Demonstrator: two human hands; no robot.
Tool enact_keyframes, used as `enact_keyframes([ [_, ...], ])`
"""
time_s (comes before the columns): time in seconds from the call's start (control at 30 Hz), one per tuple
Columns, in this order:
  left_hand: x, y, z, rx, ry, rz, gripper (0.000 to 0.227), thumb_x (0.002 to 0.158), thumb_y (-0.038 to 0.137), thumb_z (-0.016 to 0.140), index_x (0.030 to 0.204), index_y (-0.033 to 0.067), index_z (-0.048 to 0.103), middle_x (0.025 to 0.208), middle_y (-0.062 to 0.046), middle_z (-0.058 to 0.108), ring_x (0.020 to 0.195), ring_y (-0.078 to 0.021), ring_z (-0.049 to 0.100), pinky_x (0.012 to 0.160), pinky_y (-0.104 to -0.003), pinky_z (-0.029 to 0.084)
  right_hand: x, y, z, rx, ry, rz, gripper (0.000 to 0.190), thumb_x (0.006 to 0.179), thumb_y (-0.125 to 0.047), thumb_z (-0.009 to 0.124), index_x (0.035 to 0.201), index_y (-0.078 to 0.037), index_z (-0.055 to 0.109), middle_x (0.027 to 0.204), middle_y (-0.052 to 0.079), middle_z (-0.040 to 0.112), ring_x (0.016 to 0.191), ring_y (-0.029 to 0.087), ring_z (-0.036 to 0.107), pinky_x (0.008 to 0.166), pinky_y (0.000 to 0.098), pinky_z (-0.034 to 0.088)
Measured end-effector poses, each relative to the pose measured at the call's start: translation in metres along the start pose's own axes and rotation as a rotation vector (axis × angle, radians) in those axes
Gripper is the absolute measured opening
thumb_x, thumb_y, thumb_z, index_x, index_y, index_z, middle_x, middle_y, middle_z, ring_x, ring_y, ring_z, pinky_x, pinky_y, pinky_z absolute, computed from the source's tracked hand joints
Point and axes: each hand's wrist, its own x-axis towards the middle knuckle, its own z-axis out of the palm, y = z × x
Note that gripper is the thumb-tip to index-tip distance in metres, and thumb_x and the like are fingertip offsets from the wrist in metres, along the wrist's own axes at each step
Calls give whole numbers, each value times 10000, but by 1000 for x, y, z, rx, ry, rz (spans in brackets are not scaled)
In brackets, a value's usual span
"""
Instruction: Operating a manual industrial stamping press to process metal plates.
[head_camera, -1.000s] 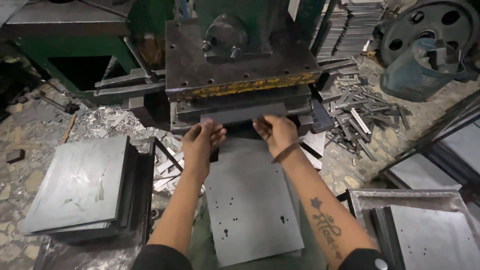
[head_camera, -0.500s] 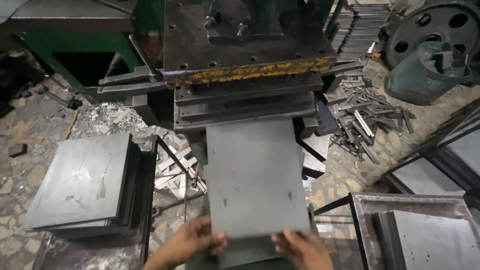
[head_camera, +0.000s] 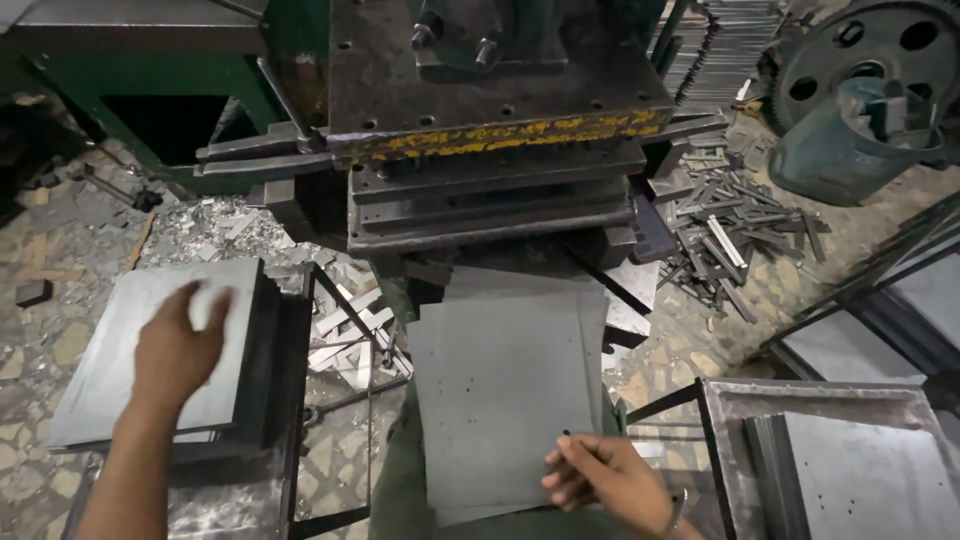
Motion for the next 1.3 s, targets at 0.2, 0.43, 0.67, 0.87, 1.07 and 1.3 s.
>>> enact_keyframes([
  [0.2, -111, -50, 77, 422, -88, -98, 1144, 885, 788, 351, 1564, -126, 231, 1642, -397, 187, 1533, -506, 189, 1218, -609, 186, 18, 24, 15, 63, -91, -27, 416, 977, -203, 586, 1015, 187, 724, 844, 313, 796, 636, 336, 741, 617, 419, 639],
  [0.43, -129, -56, 67, 402, -67, -155, 747, 1035, 549, 356, 1540, 5, 435, 1633, -222, 426, 1514, -362, 383, 1271, -651, 122, 23, 30, 25, 63, -62, 82, 363, 1017, -179, 587, 989, 156, 724, 812, 281, 790, 630, 307, 726, 591, 374, 586],
  [0.67, -28, -155, 17, 359, 158, -238, 886, 1152, 517, 363, 1504, -296, 383, 1523, -489, 374, 1345, -593, 406, 1053, -641, 287, 14, 2, 23, -10, -25, -38, 394, 984, -204, 584, 1005, 155, 743, 825, 282, 801, 632, 305, 724, 605, 389, 615],
  [0.87, -63, -66, 100, 158, -62, -360, 830, 981, 462, 321, 1510, -170, 217, 1513, -348, 265, 1333, -480, 317, 1090, -614, 253, 26, 23, 32, 78, 14, 43, 371, 986, -161, 614, 1001, 192, 728, 800, 321, 772, 641, 356, 714, 611, 424, 584],
  [1.07, -87, -30, 146, 416, -11, -98, 896, 885, 405, 529, 1480, -217, 280, 1560, -486, 217, 1493, -612, 171, 1166, -713, 182, 52, 46, 20, 43, -37, 100, 401, 1001, -160, 573, 1060, 212, 711, 845, 368, 772, 691, 415, 717, 657, 476, 562],
  [1.3, -63, -29, 43, 483, 115, 44, 480, 896, 209, 530, 1285, -73, 536, 989, -289, 708, 621, -427, 704, 508, -505, 543, 91, 91, -35, 16, 95, -48, 386, 1020, -87, 560, 1047, 257, 731, 804, 438, 759, 638, 501, 715, 644, 537, 571],
])
